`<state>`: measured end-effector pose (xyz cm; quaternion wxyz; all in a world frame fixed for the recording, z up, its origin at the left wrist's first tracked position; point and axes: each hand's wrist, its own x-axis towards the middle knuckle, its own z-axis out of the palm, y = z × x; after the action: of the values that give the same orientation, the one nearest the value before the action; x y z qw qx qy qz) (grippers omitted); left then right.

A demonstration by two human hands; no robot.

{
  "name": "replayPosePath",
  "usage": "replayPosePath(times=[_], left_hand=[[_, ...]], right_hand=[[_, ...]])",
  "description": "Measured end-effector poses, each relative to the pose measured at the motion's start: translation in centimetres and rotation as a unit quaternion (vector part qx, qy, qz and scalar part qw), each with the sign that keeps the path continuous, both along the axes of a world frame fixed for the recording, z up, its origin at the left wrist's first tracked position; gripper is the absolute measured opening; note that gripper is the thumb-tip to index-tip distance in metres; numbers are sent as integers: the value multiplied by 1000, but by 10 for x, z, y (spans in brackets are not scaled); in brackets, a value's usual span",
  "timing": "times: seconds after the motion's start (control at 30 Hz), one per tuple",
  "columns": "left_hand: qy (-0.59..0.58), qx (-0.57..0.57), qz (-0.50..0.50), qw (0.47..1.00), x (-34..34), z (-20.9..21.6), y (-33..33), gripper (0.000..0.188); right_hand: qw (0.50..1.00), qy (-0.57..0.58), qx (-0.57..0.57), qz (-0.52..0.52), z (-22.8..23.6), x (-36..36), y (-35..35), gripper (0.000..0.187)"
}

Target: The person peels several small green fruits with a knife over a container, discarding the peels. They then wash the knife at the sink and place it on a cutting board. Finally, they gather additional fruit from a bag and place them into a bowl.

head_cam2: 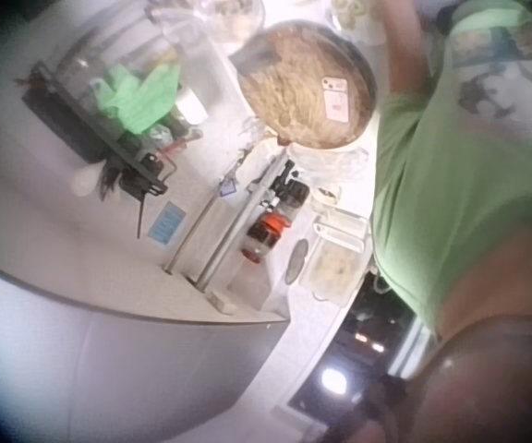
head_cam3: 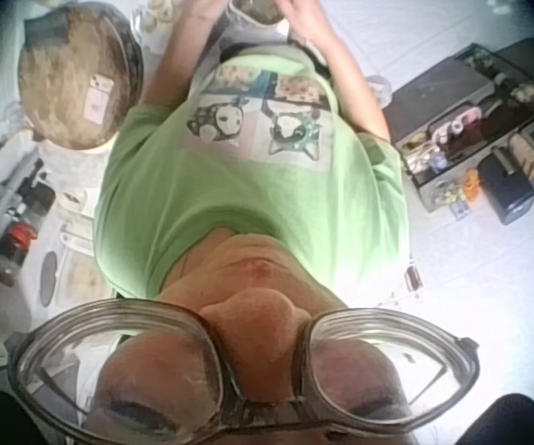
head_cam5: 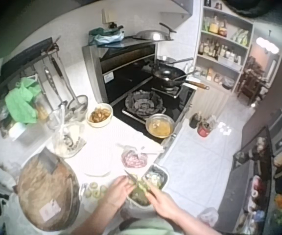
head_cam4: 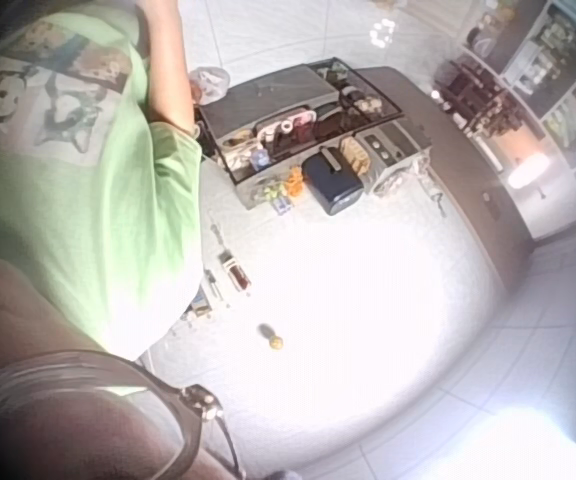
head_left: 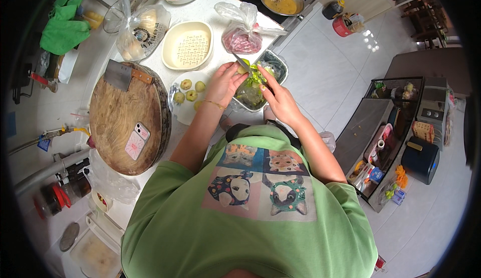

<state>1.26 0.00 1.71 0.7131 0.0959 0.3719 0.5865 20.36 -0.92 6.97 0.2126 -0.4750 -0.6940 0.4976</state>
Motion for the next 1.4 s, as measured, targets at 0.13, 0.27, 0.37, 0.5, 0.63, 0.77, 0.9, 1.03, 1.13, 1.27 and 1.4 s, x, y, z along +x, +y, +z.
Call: replayPosePath(times=[0.13,0.27,0.37,0.5,0.63,0.77,0.9,1.03,1.13,1.27,1.4], left_hand=[[21,8,3,1000,7,1,-1,20],[47,13,-6,999,10,6,-3,20],[38,26,-7,999,10,9,-4,22],[29,29,-13,999,10,13,-4,24],[46,36,-18,998,11,16,-4,25],[50,39,-19,998,11,19,-4,27],[53,45,-14,997,12,20,-4,29],[72,20,10,997,9,18,-3,29],[77,3,23,997,7,14,-2,29],[57,-15,23,998,7,5,-6,30],[45,4,6,999,6,2,-8,31]], right_hand=[[997,-50,58,22,2,-2,-3,48],[995,-58,83,22,2,-2,-3,48],[996,-55,75,18,2,-1,-2,48],[997,-44,64,15,3,0,-1,48],[997,-46,54,22,7,1,-1,48],[998,-51,34,22,9,3,-1,50],[999,-29,37,-18,3,0,-2,52],[961,197,-164,-105,-16,4,7,48],[833,353,-402,-140,-32,15,20,49],[800,373,-446,-149,-45,20,34,48],[913,211,-335,-101,-38,7,31,46]])
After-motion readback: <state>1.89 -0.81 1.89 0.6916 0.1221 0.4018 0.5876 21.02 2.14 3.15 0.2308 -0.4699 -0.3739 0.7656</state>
